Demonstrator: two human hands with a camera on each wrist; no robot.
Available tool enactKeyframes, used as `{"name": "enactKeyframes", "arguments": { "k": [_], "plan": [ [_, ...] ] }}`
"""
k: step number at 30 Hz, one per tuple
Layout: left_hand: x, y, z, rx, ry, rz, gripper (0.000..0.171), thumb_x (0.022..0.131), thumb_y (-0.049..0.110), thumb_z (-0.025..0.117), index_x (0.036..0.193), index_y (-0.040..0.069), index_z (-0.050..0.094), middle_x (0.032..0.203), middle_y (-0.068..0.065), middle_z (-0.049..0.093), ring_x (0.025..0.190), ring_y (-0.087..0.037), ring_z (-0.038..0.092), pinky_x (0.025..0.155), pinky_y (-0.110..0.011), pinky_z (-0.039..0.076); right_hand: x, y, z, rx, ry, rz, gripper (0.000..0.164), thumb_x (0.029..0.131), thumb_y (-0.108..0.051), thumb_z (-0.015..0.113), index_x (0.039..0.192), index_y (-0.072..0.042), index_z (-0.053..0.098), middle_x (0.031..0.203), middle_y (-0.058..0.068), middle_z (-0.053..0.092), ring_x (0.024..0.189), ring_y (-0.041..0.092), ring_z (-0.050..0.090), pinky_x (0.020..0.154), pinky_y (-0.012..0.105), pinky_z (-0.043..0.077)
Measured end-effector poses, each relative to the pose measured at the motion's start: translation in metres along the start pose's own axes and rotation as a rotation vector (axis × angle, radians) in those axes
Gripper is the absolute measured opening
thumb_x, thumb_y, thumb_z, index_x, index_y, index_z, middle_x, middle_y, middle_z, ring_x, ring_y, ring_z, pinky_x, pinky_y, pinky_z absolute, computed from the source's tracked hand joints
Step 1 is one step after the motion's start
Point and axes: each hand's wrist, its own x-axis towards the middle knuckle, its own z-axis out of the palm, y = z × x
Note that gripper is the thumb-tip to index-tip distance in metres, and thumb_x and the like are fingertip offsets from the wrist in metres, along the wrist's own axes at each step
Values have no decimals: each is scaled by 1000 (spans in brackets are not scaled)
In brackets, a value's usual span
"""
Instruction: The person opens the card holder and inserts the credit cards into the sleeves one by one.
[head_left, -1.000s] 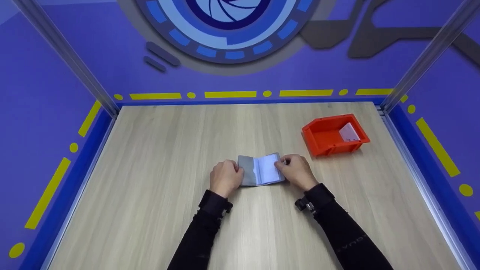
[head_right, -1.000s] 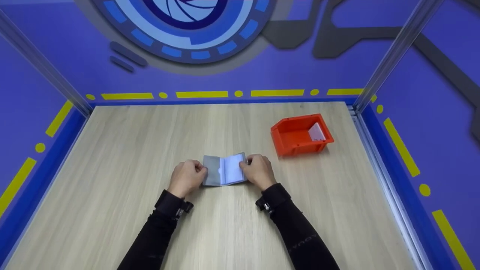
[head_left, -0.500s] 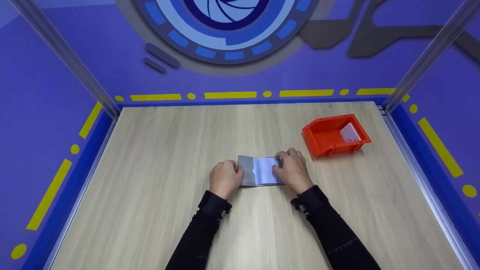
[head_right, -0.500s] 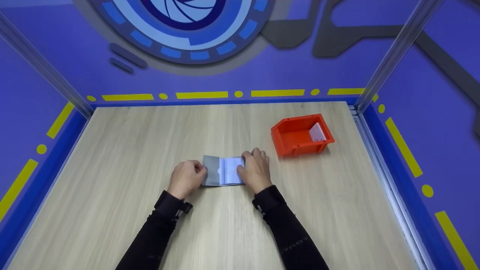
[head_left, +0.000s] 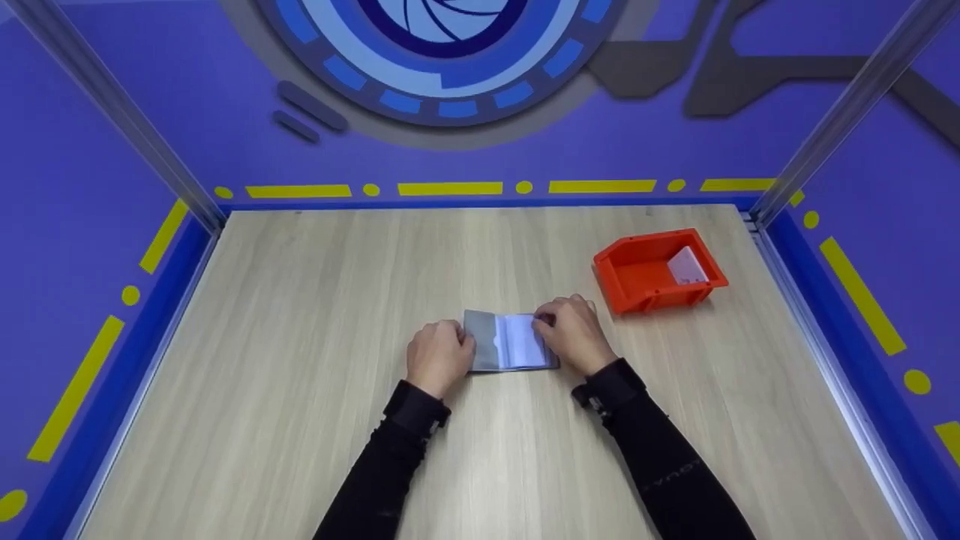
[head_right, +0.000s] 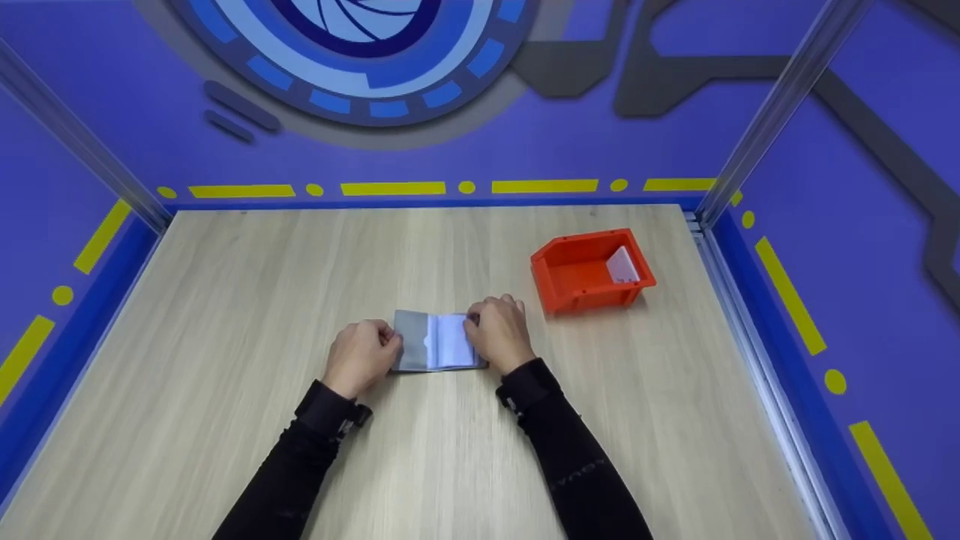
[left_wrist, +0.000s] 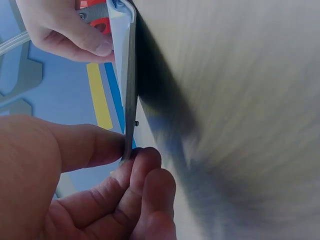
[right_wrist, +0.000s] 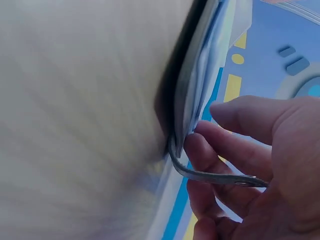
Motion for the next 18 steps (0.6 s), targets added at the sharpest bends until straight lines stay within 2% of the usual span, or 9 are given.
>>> {"name": "enactKeyframes", "arguments": {
  "k": [9, 15, 18],
  "plan": [
    [-1, 1, 2, -19, -8, 6, 45, 99, 21, 72, 62, 21, 46, 64, 6, 46, 59, -17, 45, 56, -34, 33, 1, 2, -1, -19, -31, 6, 20, 99, -20, 82, 114, -7, 85, 107, 12, 81, 100, 34, 62, 89, 43, 37],
    [0, -1, 2, -22, 6, 12, 45, 98, 19, 73, 62, 21, 46, 64, 6, 46, 59, -16, 44, 55, -33, 32, 3, 2, 0, 16, 17, -17, 7, 95, -14, 83, 97, -8, 82, 92, 9, 75, 94, 32, 61, 88, 43, 37],
    [0, -2, 1, -14, 17, 23, 45, 98, 19, 74, 63, 21, 47, 64, 6, 47, 59, -16, 44, 55, -33, 32, 5, 2, 2, 43, 21, -13, 6, 94, -13, 82, 91, -10, 78, 86, 6, 70, 93, 30, 60, 89, 41, 36]
  ]
}}
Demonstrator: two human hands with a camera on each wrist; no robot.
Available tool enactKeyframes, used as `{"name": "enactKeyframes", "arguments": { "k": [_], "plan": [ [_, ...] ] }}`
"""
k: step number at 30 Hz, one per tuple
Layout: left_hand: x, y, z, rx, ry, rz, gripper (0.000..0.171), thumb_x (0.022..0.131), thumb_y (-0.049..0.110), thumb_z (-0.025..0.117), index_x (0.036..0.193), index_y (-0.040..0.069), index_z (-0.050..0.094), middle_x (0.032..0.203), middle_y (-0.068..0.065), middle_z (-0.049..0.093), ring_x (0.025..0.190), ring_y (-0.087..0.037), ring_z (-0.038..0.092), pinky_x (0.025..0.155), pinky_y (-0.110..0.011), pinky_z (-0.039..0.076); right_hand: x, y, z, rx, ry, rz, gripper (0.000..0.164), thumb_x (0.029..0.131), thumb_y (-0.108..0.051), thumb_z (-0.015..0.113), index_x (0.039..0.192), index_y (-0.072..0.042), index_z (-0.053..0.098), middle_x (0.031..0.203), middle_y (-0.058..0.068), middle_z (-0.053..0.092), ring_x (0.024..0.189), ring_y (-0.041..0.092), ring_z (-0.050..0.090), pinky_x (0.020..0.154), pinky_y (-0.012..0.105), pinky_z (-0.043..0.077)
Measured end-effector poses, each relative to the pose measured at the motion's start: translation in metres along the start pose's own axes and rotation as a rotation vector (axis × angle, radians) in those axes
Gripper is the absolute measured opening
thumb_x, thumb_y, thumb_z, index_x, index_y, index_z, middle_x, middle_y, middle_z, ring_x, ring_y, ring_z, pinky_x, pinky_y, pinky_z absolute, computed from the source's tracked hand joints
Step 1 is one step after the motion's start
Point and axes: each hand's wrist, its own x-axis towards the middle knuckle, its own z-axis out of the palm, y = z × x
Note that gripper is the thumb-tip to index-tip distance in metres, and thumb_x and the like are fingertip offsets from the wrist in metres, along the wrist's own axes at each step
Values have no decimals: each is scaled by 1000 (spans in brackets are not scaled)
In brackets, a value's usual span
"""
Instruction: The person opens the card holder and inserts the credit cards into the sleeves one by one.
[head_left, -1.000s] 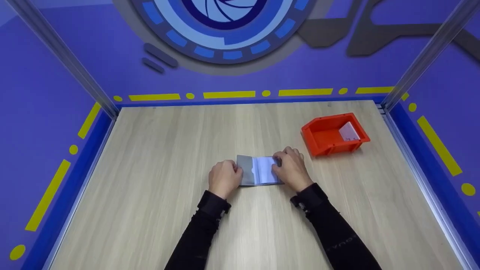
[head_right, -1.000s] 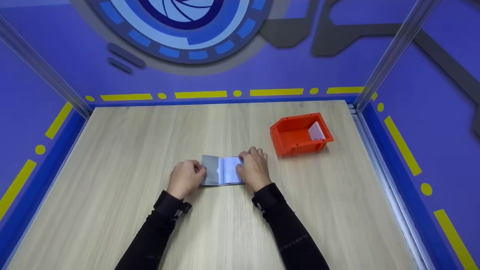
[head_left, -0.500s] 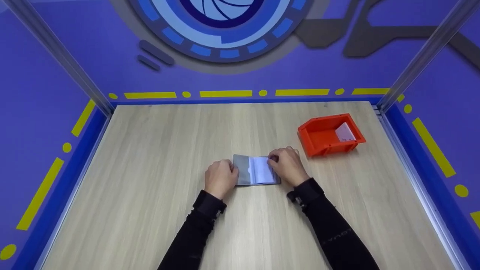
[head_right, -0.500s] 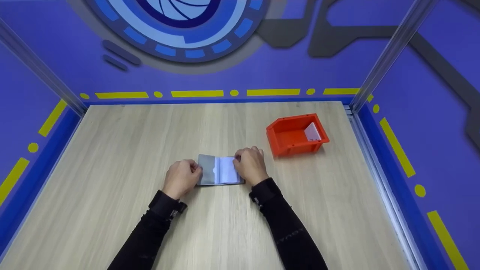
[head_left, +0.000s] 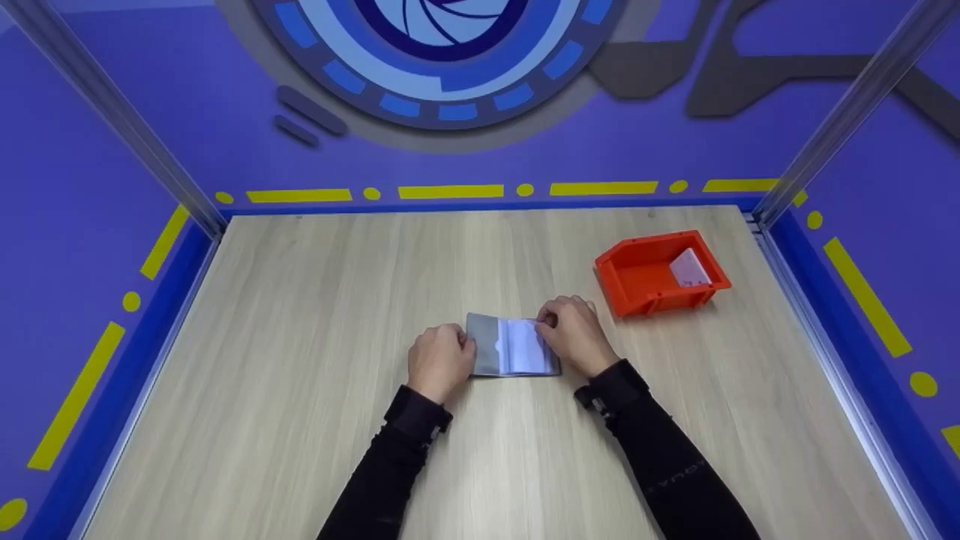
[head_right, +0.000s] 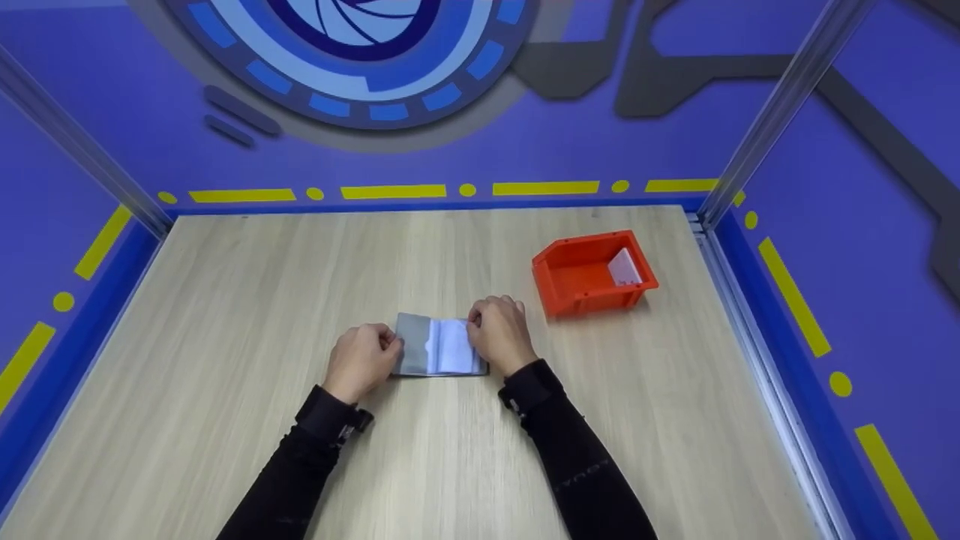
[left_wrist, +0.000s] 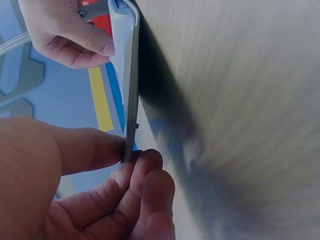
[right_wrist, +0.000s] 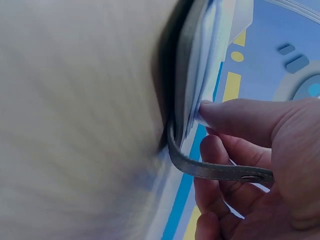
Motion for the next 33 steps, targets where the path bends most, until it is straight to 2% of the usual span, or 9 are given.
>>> {"name": "enactKeyframes", "arguments": {
  "k": [4, 9, 14, 22, 27, 33],
  "plan": [
    [-1, -1, -1, 4, -4, -3, 41, 98, 20, 75, 64, 19, 52, 65, 6, 51, 59, -16, 46, 56, -33, 33, 0, -1, 2, 9, 11, 3, 5, 95, -13, 80, 91, -10, 80, 87, 5, 73, 94, 30, 63, 91, 42, 39],
    [-2, 0, -5, -7, -16, -10, 36, 98, 22, 75, 67, 18, 58, 67, 5, 55, 61, -17, 50, 58, -34, 37, 1, -2, 0, 35, 78, -16, 6, 94, -13, 81, 94, -11, 86, 92, 8, 80, 97, 34, 70, 93, 46, 44],
    [-2, 1, -7, -17, -19, -6, 36, 99, 22, 74, 66, 19, 57, 67, 5, 54, 62, -17, 50, 58, -34, 37, 2, -4, -1, 51, 115, -37, 5, 93, -12, 83, 93, -11, 88, 90, 7, 81, 95, 33, 72, 95, 49, 49],
    [-1, 3, -6, -16, -9, 4, 39, 98, 22, 73, 65, 20, 54, 66, 5, 53, 60, -18, 49, 58, -34, 37, 2, -3, 0, 12, 41, -40, 5, 95, -12, 78, 92, -9, 81, 88, 7, 75, 88, 28, 66, 97, 49, 48],
    [-2, 4, -6, -18, 3, 21, 40, 99, 21, 73, 64, 20, 52, 65, 5, 50, 60, -17, 47, 57, -34, 35, 1, -3, 1, 35, 10, -23, 8, 96, -15, 78, 92, -9, 80, 87, 6, 73, 87, 27, 65, 100, 47, 46],
    [-2, 4, -5, -24, -6, 18, 42, 100, 20, 73, 64, 20, 51, 64, 6, 48, 59, -15, 46, 55, -33, 33, -1, -1, 1, 41, -9, 26, 10, 96, -15, 82, 88, -10, 78, 82, 3, 67, 80, 21, 60, 82, 37, 46]
  ]
}}
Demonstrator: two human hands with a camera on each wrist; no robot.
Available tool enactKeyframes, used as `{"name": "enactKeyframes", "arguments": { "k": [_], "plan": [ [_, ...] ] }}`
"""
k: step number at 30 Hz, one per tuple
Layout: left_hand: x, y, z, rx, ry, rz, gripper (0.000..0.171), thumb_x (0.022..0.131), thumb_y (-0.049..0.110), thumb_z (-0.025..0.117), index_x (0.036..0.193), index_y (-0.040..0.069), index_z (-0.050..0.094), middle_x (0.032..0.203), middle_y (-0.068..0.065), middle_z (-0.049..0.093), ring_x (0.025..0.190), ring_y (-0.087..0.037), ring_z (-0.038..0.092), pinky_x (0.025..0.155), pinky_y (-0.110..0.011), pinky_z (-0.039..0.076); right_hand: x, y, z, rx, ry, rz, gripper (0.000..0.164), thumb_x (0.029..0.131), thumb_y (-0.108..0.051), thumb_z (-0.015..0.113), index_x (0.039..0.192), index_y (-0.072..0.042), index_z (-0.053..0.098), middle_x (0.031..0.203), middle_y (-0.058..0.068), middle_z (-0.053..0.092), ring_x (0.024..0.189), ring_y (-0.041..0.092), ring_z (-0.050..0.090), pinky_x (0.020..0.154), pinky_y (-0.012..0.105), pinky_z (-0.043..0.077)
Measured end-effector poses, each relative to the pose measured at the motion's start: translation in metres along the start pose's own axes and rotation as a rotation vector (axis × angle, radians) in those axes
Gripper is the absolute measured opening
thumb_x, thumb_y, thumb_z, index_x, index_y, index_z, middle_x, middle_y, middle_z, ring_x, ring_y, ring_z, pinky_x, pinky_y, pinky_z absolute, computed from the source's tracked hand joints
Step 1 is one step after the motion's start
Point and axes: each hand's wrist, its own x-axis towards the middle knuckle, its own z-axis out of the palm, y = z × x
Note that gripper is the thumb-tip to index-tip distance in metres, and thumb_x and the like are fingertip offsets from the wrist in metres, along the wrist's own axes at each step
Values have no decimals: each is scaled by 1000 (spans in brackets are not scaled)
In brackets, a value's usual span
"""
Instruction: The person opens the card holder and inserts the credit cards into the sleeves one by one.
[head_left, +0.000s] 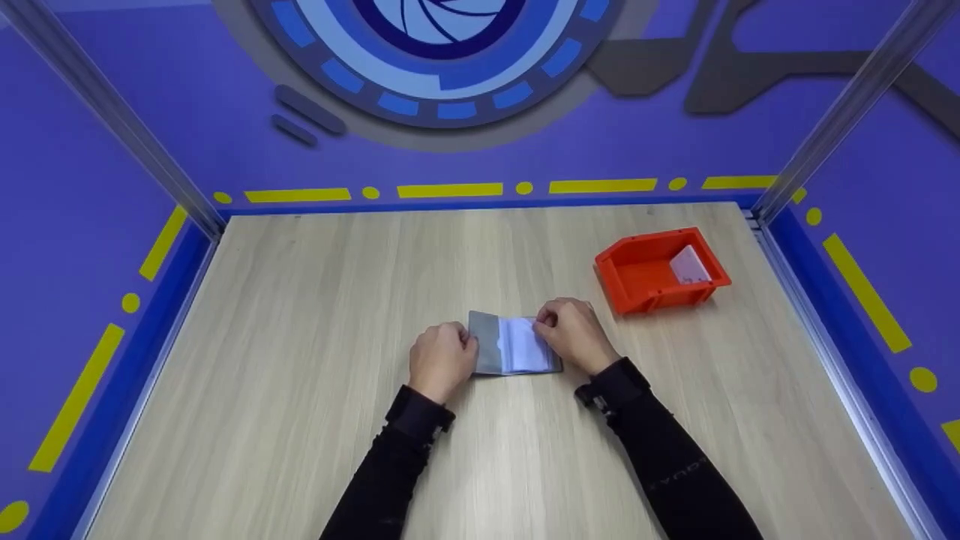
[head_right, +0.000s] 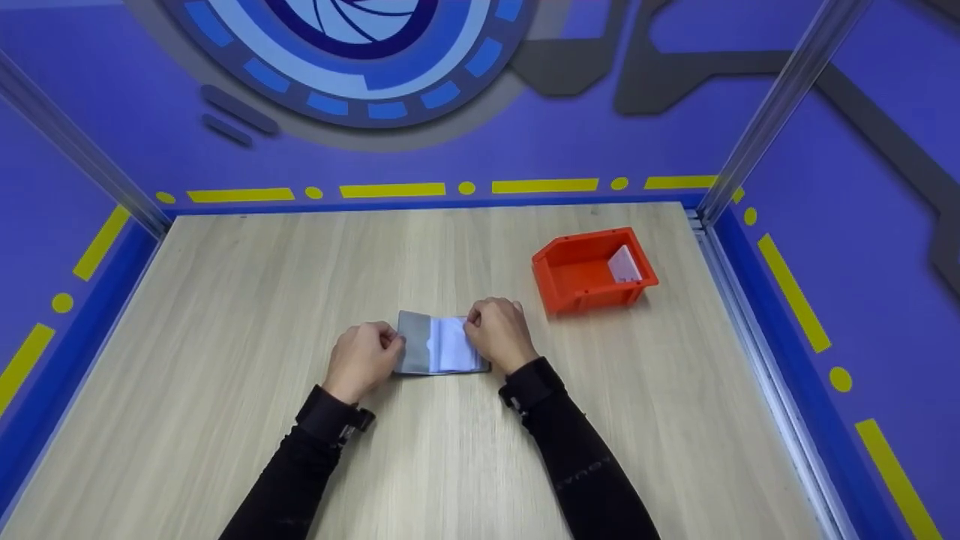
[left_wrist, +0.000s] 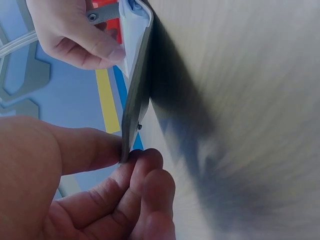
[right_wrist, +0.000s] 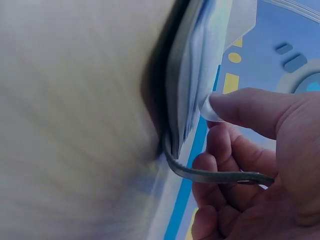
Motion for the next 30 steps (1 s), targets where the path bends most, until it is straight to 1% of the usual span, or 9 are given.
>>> {"name": "enactKeyframes", "arguments": {
  "k": [1, 3, 7, 11, 16, 19, 25, 28, 30],
  "plan": [
    [0, 0, 0, 3, 0, -2, 43, 100, 20, 73, 64, 20, 50, 64, 7, 48, 58, -15, 45, 55, -33, 33, 0, 0, 0, 1, -2, 5, 10, 96, -15, 82, 88, -10, 78, 82, 3, 67, 80, 21, 60, 78, 36, 46],
    [-1, -1, 1, 8, 0, -4, 44, 99, 20, 73, 63, 20, 48, 64, 7, 46, 58, -15, 44, 55, -33, 32, -1, 0, 1, 4, -7, 10, 10, 96, -15, 80, 88, -10, 78, 83, 3, 68, 80, 21, 60, 77, 35, 46],
    [-1, -1, 1, 17, -1, -4, 45, 99, 20, 73, 63, 21, 47, 63, 7, 45, 58, -15, 43, 54, -33, 32, -2, -1, 0, 14, -17, 14, 11, 97, -15, 77, 89, -9, 81, 87, 5, 73, 83, 23, 63, 79, 36, 49],
    [-1, 0, 1, 15, -14, -9, 45, 100, 21, 72, 63, 21, 47, 63, 7, 45, 58, -15, 44, 55, -33, 33, -2, -2, -3, 30, -23, 31, 12, 98, -16, 76, 91, -9, 83, 89, 6, 75, 85, 23, 65, 80, 37, 52],
    [0, 0, 2, 16, -14, -14, 44, 100, 22, 73, 63, 21, 49, 64, 6, 49, 60, -17, 47, 57, -34, 35, -2, -7, -8, 62, -29, 57, 12, 98, -18, 78, 91, -10, 83, 89, 5, 74, 83, 21, 63, 77, 34, 50],
    [0, 1, 1, 11, -22, -22, 42, 100, 23, 73, 63, 20, 53, 65, 5, 53, 61, -18, 49, 58, -35, 37, -1, -12, -11, 68, -47, 73, 13, 99, -19, 78, 89, -11, 82, 86, 3, 72, 81, 20, 62, 74, 32, 49],
    [1, -1, -3, 20, -28, -16, 35, 102, 21, 72, 67, 16, 68, 69, 2, 62, 62, -17, 52, 59, -36, 41, 10, -27, -20, 87, -132, 89, 24, 101, -24, 72, 82, -12, 80, 75, -1, 62, 75, 20, 57, 68, 31, 44],
    [0, -1, -3, 15, -33, -7, 30, 102, 21, 71, 74, 14, 75, 73, -1, 69, 63, -17, 54, 60, -36, 45, 15, -34, -24, 110, -185, 97, 28, 101, -26, 70, 80, -11, 78, 71, -3, 55, 72, 19, 53, 65, 32, 41],
    [0, 0, -4, 4, -35, -10, 25, 102, 22, 72, 81, 13, 80, 78, -2, 74, 66, -17, 58, 63, -38, 49, 18, -38, -25, 130, -227, 99, 30, 102, -29, 70, 80, -10, 76, 69, -5, 52, 69, 18, 51, 64, 31, 39]
  ]
}}
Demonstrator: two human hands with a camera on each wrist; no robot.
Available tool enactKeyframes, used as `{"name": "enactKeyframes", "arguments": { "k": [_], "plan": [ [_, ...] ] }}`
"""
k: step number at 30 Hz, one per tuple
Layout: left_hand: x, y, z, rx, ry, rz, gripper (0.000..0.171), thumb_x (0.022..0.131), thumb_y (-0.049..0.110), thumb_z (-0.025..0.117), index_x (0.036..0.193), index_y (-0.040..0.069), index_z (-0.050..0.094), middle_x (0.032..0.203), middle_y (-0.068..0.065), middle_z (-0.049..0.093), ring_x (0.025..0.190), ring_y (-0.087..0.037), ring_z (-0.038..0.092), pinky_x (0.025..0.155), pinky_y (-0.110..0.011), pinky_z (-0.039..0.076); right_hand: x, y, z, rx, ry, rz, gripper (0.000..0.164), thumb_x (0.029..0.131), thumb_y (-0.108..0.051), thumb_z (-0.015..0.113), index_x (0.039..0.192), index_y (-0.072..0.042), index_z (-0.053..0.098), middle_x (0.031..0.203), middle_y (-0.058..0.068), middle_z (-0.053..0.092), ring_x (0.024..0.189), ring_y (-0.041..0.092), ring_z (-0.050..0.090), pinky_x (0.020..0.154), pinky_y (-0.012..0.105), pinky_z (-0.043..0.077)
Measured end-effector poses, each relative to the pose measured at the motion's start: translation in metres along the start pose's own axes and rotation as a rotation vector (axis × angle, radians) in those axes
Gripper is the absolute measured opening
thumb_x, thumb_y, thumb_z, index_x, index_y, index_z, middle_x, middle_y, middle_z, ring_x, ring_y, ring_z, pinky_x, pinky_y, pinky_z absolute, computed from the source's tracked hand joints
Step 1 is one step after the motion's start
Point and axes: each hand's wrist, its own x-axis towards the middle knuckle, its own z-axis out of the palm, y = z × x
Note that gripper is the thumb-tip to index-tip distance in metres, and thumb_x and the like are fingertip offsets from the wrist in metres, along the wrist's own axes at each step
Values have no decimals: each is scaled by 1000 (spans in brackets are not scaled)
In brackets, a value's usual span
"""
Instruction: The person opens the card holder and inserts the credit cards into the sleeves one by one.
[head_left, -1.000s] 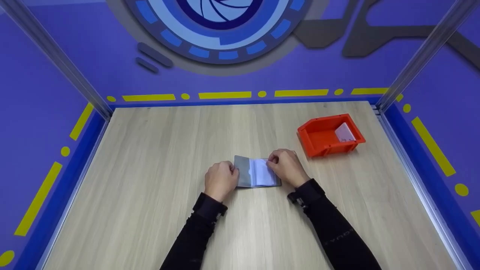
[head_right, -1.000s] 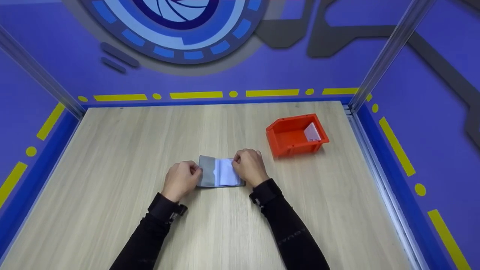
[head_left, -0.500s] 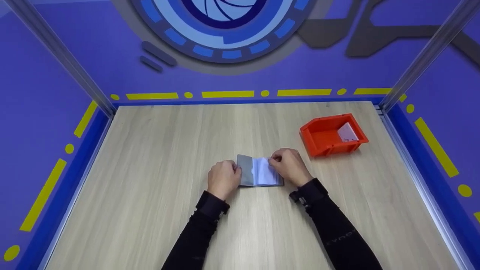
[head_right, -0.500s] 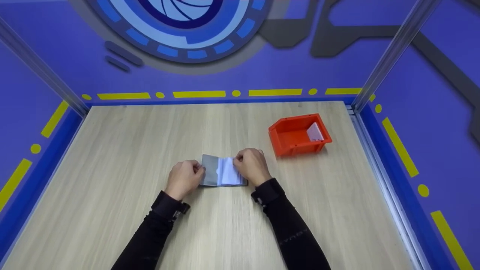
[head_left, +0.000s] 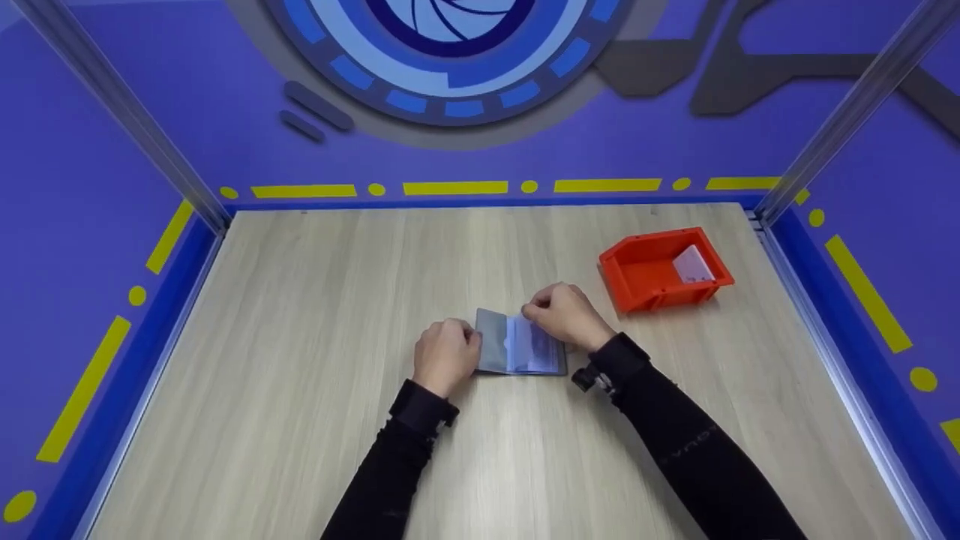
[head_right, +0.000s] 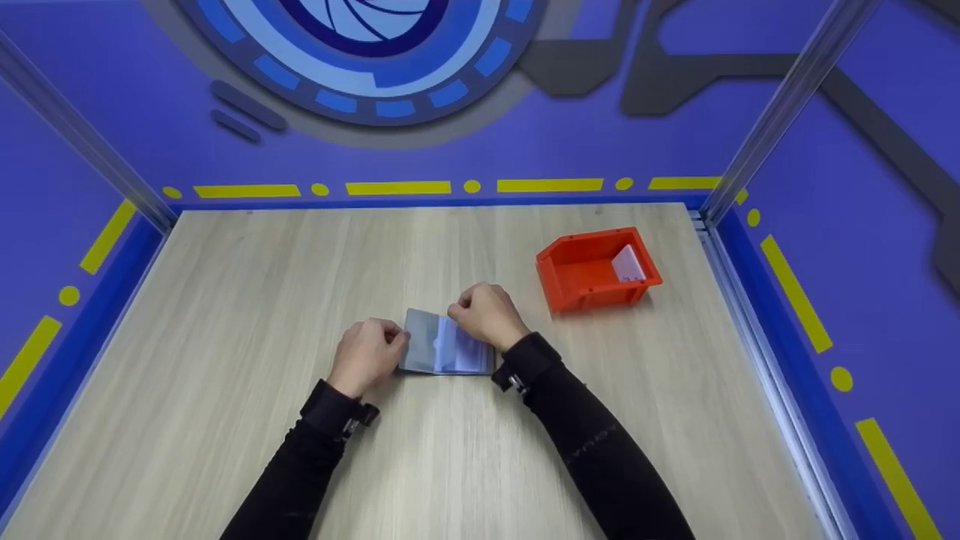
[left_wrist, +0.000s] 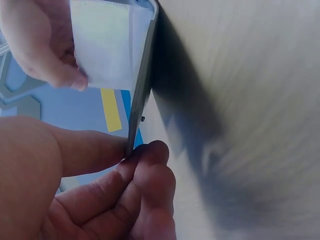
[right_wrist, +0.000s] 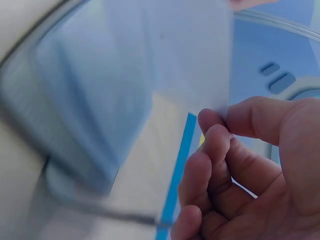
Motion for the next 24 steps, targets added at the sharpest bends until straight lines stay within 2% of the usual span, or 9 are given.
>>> {"name": "enactKeyframes", "arguments": {
  "k": [3, 6, 10, 15, 18, 21, 24],
  "plan": [
    [1, 3, 0, -11, -13, -9, 21, 103, 23, 72, 88, 13, 83, 85, -4, 79, 70, -19, 64, 68, -41, 54, 4, -4, 0, 37, -50, 2, 34, 104, -30, 69, 80, -6, 73, 66, -5, 47, 64, 16, 46, 61, 31, 34],
    [1, 3, -1, -12, -20, -15, 21, 103, 25, 73, 89, 13, 84, 87, -5, 80, 74, -22, 68, 71, -43, 55, 9, -9, 3, 54, -66, 3, 35, 103, -30, 70, 80, -5, 73, 64, -7, 47, 61, 14, 44, 59, 29, 32],
    [1, 3, -2, -22, -24, -13, 20, 103, 25, 74, 90, 14, 85, 88, -5, 81, 75, -23, 71, 72, -44, 56, 14, -14, 10, 66, -70, 11, 36, 102, -29, 71, 71, -11, 68, 61, -8, 47, 59, 12, 42, 58, 28, 31],
    [0, 2, -2, -37, -24, -5, 21, 102, 22, 74, 85, 14, 83, 82, -3, 78, 69, -20, 65, 68, -41, 52, 20, -20, 20, 73, -82, 22, 40, 101, -28, 71, 64, -20, 59, 59, -9, 42, 56, 11, 39, 56, 28, 28],
    [0, 3, -2, -38, -27, -2, 22, 102, 22, 74, 83, 15, 82, 80, -2, 76, 67, -17, 61, 66, -39, 50, 24, -23, 27, 62, -86, 33, 41, 101, -27, 71, 62, -20, 58, 58, -10, 43, 54, 9, 38, 54, 27, 28],
    [-1, 5, -3, -46, -36, -3, 22, 103, 22, 73, 85, 15, 83, 80, -1, 76, 67, -16, 60, 66, -37, 48, 26, -25, 34, 45, -89, 42, 37, 100, -26, 73, 65, -19, 65, 60, -11, 49, 55, 7, 42, 54, 25, 31],
    [-1, 6, -5, -59, -38, 9, 24, 103, 25, 72, 86, 15, 84, 78, -1, 74, 66, -16, 58, 65, -36, 47, 28, -28, 37, 23, -79, 21, 35, 99, -24, 72, 65, -17, 66, 60, -11, 50, 56, 8, 43, 56, 24, 32]
  ]
}}
